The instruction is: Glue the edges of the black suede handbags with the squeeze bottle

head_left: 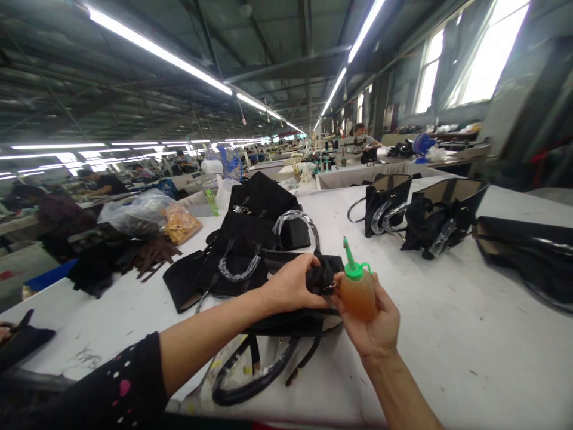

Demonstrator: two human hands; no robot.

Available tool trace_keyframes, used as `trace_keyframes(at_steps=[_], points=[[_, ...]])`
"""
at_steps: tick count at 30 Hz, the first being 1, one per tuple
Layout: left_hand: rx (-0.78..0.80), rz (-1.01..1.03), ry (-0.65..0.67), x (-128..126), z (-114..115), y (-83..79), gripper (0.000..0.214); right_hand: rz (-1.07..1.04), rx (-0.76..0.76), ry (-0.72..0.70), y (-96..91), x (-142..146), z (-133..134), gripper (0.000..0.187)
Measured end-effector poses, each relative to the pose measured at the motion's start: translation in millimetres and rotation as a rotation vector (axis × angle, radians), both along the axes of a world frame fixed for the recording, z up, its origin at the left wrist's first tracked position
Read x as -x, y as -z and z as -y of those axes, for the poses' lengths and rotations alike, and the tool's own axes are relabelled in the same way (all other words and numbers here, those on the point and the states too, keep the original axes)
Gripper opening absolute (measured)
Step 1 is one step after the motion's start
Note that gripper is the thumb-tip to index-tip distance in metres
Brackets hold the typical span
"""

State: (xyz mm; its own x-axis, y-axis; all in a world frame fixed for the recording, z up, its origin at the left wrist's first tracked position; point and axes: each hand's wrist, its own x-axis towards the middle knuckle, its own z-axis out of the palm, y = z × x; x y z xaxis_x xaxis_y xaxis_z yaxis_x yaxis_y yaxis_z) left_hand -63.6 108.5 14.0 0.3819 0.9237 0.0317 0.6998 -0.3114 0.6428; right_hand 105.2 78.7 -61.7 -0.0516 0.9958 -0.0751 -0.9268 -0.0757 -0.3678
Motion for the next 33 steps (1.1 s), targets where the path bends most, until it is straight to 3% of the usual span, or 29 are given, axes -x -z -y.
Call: trace_keyframes(at_steps=[3,6,10,13,16,20,23,25,28,33], points=[[-0.156,-0.286,-0.012,-8.9,5.3,3.2,0.065,-0.005,-0.004,0.015,-5.8,0.6,2.2,0.022],[-0.31,-0.492,-0.081,-19.4,8.6,4.5,0.036,-0.017,-0.002,0.03,-8.5,0.9,7.1,0.022],[-0.467,-0.591,-0.083,-20.1,0.8,0.8,0.017,-0.031,-0.002,0.028,-17.5,-3.0,16.1,0.026],[-0.504,-0.614,-0.091,-8.7,-12.1,-7.9,0.019,-0.008,-0.018,0.041,-26.9,-18.1,24.1,0.03],[-0.509,-0.621,-0.059,4.8,-24.7,-28.0,0.026,0.065,0.03,0.13,-27.5,-45.1,33.8,0.029],[-0.468,-0.585,0.146,11.3,-38.0,-75.5,0.044,0.193,0.217,0.241,-5.1,-89.1,51.1,0.03],[-0.286,-0.516,0.346,-1.6,-49.0,-106.2,0.053,0.31,0.281,0.28,18.3,-118.9,67.2,0.033],[-0.103,-0.471,0.464,-20.7,-56.9,-111.4,0.051,0.383,0.319,0.277,29.0,-133.8,78.1,0.036],[0.139,-0.43,0.638,-62.0,-67.6,-91.1,0.045,0.479,0.363,0.261,33.8,-147.2,90.7,0.038],[0.238,-0.465,0.782,-131.6,-84.7,-14.4,0.034,0.72,0.368,0.341,34.8,-162.4,98.5,0.05]])
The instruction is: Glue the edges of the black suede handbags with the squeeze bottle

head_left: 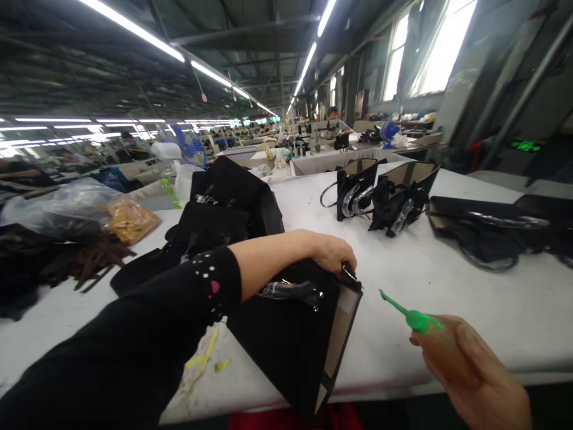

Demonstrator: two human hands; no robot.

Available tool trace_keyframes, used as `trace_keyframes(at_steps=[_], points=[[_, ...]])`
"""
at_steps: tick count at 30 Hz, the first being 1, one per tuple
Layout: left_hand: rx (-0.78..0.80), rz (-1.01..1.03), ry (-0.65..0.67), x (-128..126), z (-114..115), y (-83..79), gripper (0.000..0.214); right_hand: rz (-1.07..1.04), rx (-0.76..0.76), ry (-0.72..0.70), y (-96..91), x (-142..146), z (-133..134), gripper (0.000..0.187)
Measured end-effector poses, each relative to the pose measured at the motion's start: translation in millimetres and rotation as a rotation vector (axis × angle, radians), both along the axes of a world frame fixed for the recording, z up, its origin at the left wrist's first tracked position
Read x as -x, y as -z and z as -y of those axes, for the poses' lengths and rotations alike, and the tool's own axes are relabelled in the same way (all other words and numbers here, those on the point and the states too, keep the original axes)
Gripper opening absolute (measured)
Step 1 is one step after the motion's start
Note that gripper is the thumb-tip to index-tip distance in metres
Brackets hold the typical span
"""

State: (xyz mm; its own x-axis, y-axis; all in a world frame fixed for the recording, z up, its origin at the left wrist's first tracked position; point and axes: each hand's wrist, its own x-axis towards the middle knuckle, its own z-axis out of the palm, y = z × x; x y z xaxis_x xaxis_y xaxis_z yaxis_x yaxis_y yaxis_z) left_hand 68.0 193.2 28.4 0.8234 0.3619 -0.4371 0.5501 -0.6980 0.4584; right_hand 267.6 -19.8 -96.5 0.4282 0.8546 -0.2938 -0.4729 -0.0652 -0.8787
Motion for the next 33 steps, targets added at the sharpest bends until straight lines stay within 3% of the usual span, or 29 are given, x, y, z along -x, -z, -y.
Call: trace_keyframes(at_steps=[3,6,11,17,28,33], points=[[0.013,-0.019,0.043,-23.1,-11.1,46.9,0.018,0.119,-0.026,0.03,9.6,-15.3,5.1,0.052],[0.052,-0.05,0.069,-30.4,-20.4,83.8,0.009,0.229,-0.036,0.023,22.2,-29.7,10.8,0.05],[0.141,-0.1,0.064,-27.7,-30.7,117.4,0.027,0.622,0.028,-0.076,37.9,-38.0,8.6,0.049],[0.15,-0.131,0.027,-27.1,-33.9,123.1,0.03,1.008,-0.074,-0.201,45.8,-38.4,-5.4,0.026],[0.05,-0.154,0.053,-30.9,-26.2,117.3,0.034,1.088,-0.244,-0.401,30.1,-25.0,-13.4,0.015],[0.019,-0.158,0.064,-31.1,-24.5,117.1,0.035,1.172,-0.319,-0.356,29.0,-23.3,-8.6,0.014]])
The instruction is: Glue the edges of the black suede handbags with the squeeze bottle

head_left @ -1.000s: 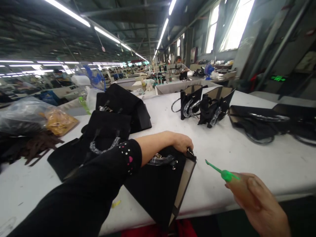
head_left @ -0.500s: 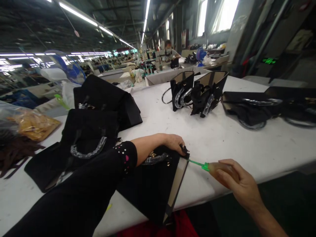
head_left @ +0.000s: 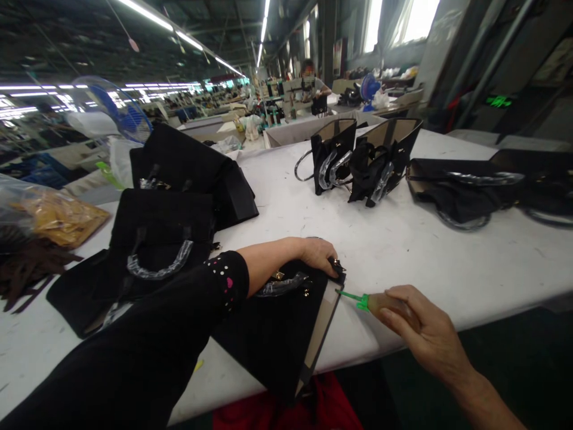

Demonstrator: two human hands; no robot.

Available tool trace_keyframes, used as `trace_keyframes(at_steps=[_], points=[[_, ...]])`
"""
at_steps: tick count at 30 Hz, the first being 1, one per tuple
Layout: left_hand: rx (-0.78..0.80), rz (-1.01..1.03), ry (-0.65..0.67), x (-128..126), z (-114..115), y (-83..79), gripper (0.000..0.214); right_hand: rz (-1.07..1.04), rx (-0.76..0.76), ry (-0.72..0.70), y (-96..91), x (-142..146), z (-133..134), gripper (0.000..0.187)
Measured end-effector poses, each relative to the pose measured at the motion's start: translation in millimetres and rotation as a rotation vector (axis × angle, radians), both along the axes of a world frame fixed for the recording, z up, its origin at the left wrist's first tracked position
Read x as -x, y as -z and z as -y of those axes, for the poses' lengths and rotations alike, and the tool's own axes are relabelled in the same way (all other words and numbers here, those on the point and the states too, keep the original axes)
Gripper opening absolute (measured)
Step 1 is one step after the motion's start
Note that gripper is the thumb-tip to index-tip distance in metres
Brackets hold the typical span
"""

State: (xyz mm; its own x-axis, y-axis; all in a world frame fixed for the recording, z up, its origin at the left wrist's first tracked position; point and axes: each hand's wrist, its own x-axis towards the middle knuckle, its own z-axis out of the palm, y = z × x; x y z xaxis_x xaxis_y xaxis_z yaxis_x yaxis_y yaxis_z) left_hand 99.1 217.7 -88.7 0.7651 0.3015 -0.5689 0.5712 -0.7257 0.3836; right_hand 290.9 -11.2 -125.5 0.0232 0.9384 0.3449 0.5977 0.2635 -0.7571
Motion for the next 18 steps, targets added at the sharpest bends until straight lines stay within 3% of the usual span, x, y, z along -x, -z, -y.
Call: trace_keyframes(at_steps=[3,7,10,18], points=[[-0.017,-0.004,0.009,-0.3,1.6,-0.3,0.035,0.0,0.042,-0.025,2.5,-1.5,-1.3,0.013],[-0.036,-0.001,0.015,-0.2,2.7,-1.2,0.035,0.013,-0.011,0.081,7.2,-3.3,-5.6,0.015],[-0.044,0.0,0.016,-0.2,2.7,-1.3,0.036,0.025,-0.026,0.074,8.0,-2.1,-8.0,0.015],[-0.058,-0.015,0.018,-0.8,3.9,-1.6,0.037,0.114,-0.031,0.033,-8.0,-0.3,-4.6,0.013]])
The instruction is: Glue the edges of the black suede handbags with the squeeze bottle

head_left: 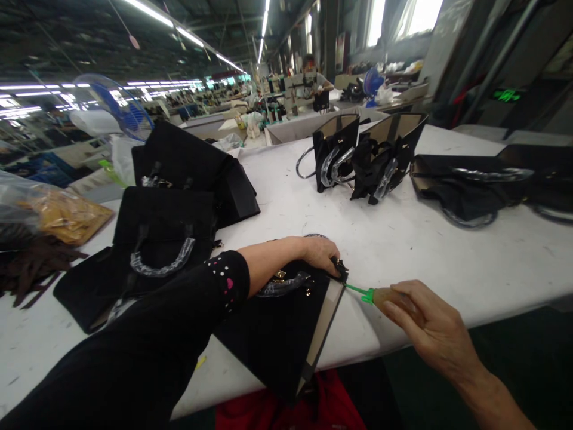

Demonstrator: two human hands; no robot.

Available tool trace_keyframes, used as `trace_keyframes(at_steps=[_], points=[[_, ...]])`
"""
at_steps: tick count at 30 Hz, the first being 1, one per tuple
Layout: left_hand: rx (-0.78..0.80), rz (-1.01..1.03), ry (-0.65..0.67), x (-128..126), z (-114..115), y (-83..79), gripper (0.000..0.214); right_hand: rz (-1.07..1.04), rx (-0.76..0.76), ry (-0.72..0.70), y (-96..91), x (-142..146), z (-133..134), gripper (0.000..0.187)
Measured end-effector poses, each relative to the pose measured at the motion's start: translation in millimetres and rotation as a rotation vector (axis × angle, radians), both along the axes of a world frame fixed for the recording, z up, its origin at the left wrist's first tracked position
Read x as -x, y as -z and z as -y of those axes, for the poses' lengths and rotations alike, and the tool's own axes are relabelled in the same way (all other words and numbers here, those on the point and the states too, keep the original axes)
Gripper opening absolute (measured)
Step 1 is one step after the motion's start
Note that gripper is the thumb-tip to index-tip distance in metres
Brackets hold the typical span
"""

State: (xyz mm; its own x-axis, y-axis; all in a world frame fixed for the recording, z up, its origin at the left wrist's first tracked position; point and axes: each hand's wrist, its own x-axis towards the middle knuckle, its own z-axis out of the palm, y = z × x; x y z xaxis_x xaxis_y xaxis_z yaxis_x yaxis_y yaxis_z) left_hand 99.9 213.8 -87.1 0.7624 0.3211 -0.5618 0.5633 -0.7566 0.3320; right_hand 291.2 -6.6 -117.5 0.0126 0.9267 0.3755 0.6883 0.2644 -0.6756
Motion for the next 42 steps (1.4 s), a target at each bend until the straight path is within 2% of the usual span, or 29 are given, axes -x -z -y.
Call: trace_keyframes(at_steps=[5,8,13,17,21,26,31,35,36,40,42], points=[[-0.001,0.003,0.004,0.2,0.0,-0.1,0.037,-0.023,-0.003,0.036,-8.5,0.0,-1.0,0.015],[-0.007,0.005,0.002,0.5,-0.2,0.3,0.036,-0.029,0.022,0.009,-6.6,1.9,-3.8,0.015],[0.009,0.019,0.002,1.1,0.0,-0.3,0.036,-0.041,0.026,0.072,-3.1,-0.3,-2.2,0.018],[0.006,0.037,0.0,2.1,-0.4,0.8,0.035,-0.078,0.044,-0.002,0.7,-0.8,4.4,0.015],[0.003,0.053,0.0,3.2,-0.1,3.5,0.036,-0.112,0.13,-0.088,9.5,-2.8,10.8,0.013],[0.001,0.061,-0.005,4.1,0.3,5.0,0.034,-0.165,0.03,0.05,19.3,-5.0,9.0,0.018],[0.004,0.062,-0.001,5.2,-0.5,6.3,0.036,-0.157,0.139,-0.146,21.0,-5.3,9.2,0.015],[-0.008,0.062,-0.004,4.9,0.5,4.8,0.036,-0.176,0.056,0.011,23.3,-3.2,10.3,0.019],[-0.011,0.061,-0.004,4.6,1.1,4.1,0.036,-0.172,0.05,0.014,22.9,-2.2,10.5,0.018],[-0.023,0.058,-0.007,4.4,2.6,2.3,0.036,-0.169,0.136,-0.202,19.6,1.6,12.8,0.014],[-0.022,0.061,-0.006,4.7,2.7,2.3,0.036,-0.174,0.117,-0.179,20.6,1.5,14.0,0.016]])
